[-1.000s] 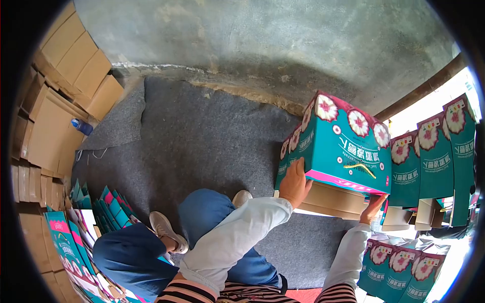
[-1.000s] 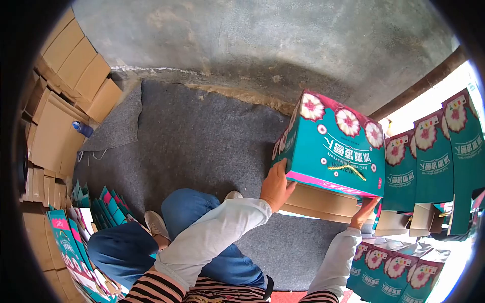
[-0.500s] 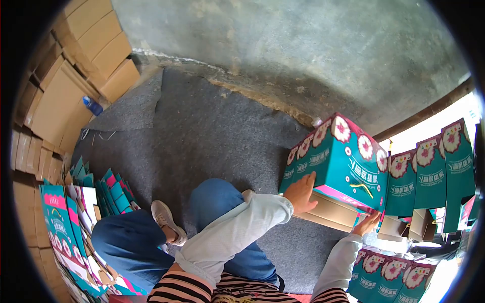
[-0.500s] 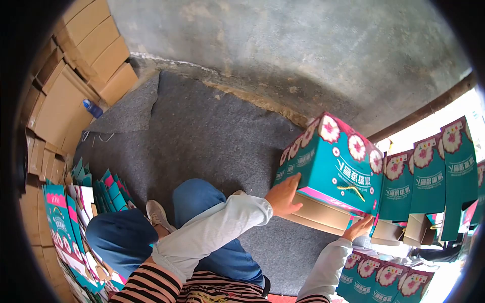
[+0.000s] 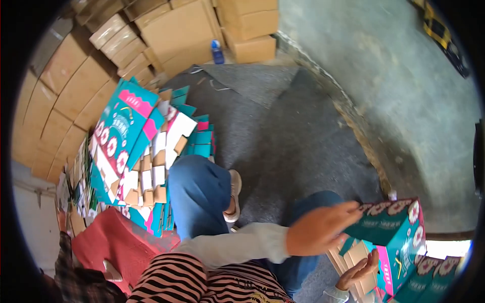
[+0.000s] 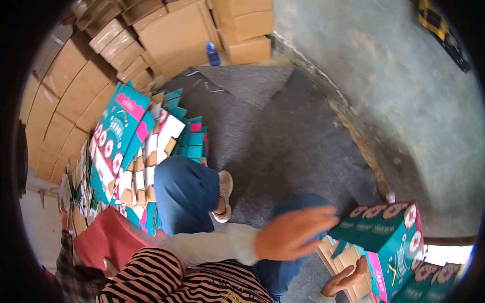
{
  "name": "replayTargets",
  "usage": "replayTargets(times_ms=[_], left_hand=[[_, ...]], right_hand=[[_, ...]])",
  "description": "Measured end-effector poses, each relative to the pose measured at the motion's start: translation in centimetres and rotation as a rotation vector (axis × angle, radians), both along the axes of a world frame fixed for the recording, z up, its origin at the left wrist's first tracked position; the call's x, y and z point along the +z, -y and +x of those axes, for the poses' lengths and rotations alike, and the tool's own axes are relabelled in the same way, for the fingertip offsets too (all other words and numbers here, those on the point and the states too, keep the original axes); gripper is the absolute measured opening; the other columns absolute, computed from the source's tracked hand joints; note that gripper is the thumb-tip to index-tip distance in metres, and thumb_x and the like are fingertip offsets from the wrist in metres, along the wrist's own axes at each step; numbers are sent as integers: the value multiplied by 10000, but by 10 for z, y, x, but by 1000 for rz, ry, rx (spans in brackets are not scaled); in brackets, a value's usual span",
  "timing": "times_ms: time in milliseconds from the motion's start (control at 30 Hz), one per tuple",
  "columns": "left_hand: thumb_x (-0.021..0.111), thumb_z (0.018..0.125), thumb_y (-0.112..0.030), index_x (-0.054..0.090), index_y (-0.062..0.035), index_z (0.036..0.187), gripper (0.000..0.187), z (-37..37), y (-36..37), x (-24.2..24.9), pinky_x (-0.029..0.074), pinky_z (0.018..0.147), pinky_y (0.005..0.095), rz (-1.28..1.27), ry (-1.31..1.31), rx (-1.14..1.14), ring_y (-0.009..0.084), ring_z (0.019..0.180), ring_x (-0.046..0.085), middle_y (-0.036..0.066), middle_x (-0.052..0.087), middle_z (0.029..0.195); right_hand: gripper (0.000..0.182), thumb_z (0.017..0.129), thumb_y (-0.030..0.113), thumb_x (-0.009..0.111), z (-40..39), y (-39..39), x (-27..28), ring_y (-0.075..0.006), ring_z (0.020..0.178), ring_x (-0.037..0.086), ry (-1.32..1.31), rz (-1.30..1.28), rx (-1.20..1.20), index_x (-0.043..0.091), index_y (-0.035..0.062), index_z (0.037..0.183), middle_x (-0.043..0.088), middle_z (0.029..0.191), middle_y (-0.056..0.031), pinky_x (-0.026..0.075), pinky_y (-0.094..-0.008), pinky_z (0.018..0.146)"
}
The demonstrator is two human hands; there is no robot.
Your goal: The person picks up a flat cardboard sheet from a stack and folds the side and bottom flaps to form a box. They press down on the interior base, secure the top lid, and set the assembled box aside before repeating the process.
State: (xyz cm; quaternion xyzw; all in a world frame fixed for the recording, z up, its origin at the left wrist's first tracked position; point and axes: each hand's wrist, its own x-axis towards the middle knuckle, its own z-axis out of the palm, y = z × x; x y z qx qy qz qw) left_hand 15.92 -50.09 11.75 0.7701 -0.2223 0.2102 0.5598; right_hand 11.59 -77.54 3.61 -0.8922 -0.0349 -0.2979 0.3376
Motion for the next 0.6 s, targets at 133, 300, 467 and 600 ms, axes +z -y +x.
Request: replayTargets(times_ms=[133, 300, 467, 600], left_hand=[[675, 770, -76, 584, -18, 1147, 391, -68, -153, 28, 435, 948, 404, 364, -51, 648, 328, 1132, 551, 185, 566, 1210], [648, 802, -92, 525, 0, 1195, 422, -159, -362, -30, 418, 949, 436, 728, -153, 1423, 383, 1141, 500, 218, 524, 1214], [613, 797, -163, 359, -62, 1379, 643, -181, -469, -81, 328, 1032, 482, 1051, -744, 1660, 358, 1301, 352, 202, 366, 1407], [580, 789, -111, 347, -70, 1387, 642, -171, -505, -112, 415, 956, 455, 1080, -1010, 1569, 331, 1231, 431, 177, 416, 1357]], right_hand=[[301, 899, -45, 409, 33, -76, 45, -353, 1036, 563, 53, -167, 416, 498, -50, 1187, 562, 1150, -217, 452, -413, 895], [282, 841, -69, 452, 54, -143, 68, -300, 818, 619, 77, -90, 714, 557, -32, 1101, 613, 966, -178, 500, -372, 707], [287, 781, -90, 502, 53, -177, 61, -305, 748, 618, -23, -158, 832, 581, -19, 1048, 620, 887, -178, 493, -365, 664], [238, 786, -59, 546, 49, -179, 52, -318, 722, 620, -74, -287, 811, 588, -20, 1017, 626, 852, -176, 503, -376, 644]])
